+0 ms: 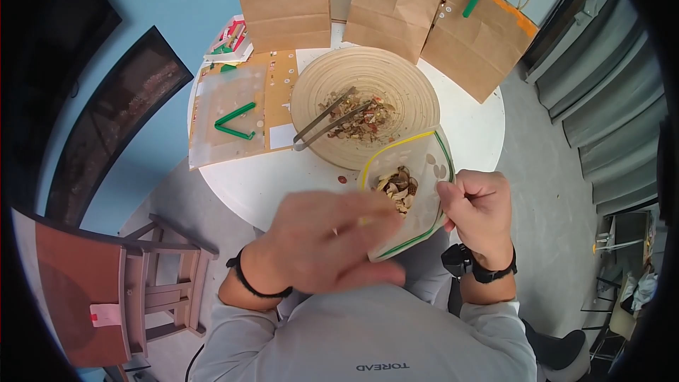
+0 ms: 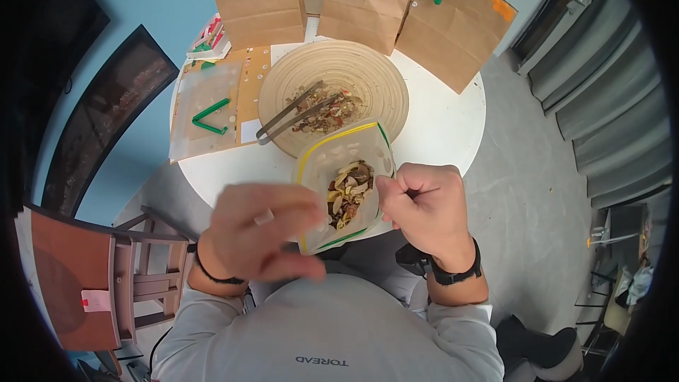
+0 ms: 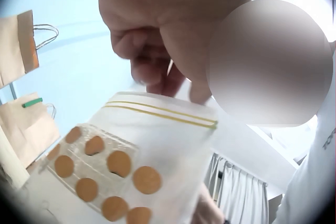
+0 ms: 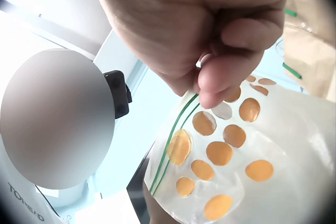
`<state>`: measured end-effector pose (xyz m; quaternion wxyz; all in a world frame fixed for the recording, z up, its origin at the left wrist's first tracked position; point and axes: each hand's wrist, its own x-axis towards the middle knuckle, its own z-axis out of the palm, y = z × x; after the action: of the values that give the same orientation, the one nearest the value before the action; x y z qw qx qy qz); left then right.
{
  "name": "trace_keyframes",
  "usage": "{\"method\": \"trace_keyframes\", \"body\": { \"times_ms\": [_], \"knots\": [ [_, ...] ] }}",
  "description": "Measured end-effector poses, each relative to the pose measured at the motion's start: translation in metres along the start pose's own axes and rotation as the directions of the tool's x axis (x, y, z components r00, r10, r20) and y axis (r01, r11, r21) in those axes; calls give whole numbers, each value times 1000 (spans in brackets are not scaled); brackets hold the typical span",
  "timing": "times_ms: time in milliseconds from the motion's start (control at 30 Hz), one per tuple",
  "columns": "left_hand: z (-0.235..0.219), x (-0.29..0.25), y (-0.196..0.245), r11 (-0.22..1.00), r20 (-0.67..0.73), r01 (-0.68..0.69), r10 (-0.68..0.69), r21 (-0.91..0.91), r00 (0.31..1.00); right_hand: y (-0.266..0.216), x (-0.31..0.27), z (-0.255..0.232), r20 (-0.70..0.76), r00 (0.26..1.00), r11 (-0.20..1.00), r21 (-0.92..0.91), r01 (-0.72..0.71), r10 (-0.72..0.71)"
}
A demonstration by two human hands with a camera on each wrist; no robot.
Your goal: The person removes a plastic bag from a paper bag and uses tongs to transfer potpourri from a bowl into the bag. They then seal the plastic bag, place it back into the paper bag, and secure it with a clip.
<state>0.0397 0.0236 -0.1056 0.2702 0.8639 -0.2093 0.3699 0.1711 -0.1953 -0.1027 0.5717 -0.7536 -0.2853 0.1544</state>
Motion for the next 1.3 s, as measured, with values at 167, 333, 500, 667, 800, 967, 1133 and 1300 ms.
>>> {"method": "trace_keyframes", "body": {
  "times_ms": [167, 333, 500, 667, 800, 967, 1133, 1300],
  "knots": [
    [-7, -12, 6, 987, 445, 44, -110, 156, 889, -4, -1, -11, 52, 997, 996, 60, -69, 65],
    [-4, -20, -13, 975, 169, 122, -154, 185, 974, 0, -1, -23, 62, 998, 961, 272, -38, 22],
    [8, -5, -12, 995, 15, 102, -102, 11, 995, 61, 9, -15, -51, 962, 842, 472, 261, -269],
    [8, 18, -19, 949, -103, 158, -192, -271, 976, 97, -7, 21, 4, 996, 816, 574, 68, -85],
    [25, 33, -35, 815, -104, 189, -291, -548, 951, 124, -3, 23, 155, 981, 863, 504, 21, -114],
    [48, 37, -43, 559, 19, 366, -529, -744, 848, 125, 5, 24, 145, 989, 749, 652, -117, 28],
    [50, -4, -31, 735, -150, 462, -597, -497, 788, 142, 12, 1, 75, 997, 664, 744, -72, 23],
    [85, -41, -15, 273, 291, 678, -749, -683, 595, 122, 32, -2, 131, 980, 686, 700, -198, 149]
  ]
}}
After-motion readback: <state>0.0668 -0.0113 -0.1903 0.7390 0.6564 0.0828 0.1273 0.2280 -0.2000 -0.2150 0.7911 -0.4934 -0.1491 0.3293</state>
